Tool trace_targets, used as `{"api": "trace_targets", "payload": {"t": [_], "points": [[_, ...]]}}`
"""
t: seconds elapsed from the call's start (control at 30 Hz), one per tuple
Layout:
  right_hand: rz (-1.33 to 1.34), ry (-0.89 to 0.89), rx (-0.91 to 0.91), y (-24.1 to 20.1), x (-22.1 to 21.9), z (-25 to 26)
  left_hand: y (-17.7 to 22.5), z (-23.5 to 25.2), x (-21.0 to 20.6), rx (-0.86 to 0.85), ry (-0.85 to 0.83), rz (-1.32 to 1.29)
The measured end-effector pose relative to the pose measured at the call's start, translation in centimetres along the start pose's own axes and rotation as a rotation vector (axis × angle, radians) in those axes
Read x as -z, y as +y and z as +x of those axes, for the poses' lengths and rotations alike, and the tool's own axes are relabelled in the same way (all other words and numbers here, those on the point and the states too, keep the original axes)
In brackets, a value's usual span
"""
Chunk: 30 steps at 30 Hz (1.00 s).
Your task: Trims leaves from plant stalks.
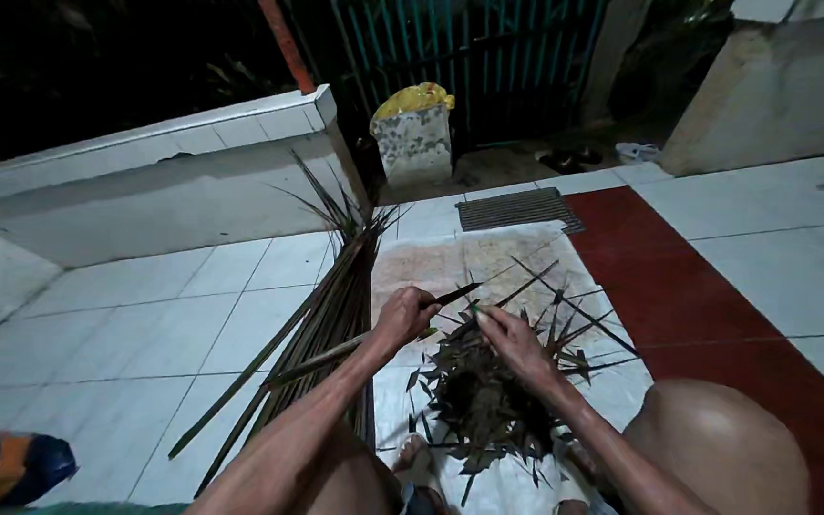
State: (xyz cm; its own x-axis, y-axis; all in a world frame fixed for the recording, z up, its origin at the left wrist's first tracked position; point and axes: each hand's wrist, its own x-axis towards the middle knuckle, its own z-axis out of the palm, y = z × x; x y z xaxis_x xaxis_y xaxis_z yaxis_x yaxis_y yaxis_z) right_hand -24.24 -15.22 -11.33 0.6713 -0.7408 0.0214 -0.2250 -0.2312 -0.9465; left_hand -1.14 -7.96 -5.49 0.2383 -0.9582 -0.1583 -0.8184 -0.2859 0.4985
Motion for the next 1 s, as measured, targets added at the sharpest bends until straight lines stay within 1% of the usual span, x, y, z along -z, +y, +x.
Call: {"api": "trace_targets", "payload": {"t": [0.13,0.3,0.4,0.67,0.8,1.0], "points": [[0.002,-0.053,0.060,-0.2,-1.2,-0.6,0.9,-0.1,-0.1,-0.009,0.000,0.096],[-0.033,-0.048,0.064,0.1,-1.2,-0.5,1.2,-0.2,-0.1,-0.024,0.001,0.106],[-0.054,-0.013,0.069,0.2,-1.1,-0.4,1.6,-0.5,-0.3,-0.038,0.028,0.142],[-0.106,0.068,-0.041,-1.3,-1.3,-0.4,3.7,-1.2,-0.9,-0.063,0.113,0.326],[-0.147,0.087,-0.050,-1.4,-1.4,-0.2,4.2,-1.4,-1.1,-0.041,0.117,0.379],[-0.200,0.097,-0.094,-1.2,-1.3,-0.1,4.4,-1.6,-1.5,-0.076,0.124,0.445]]}}
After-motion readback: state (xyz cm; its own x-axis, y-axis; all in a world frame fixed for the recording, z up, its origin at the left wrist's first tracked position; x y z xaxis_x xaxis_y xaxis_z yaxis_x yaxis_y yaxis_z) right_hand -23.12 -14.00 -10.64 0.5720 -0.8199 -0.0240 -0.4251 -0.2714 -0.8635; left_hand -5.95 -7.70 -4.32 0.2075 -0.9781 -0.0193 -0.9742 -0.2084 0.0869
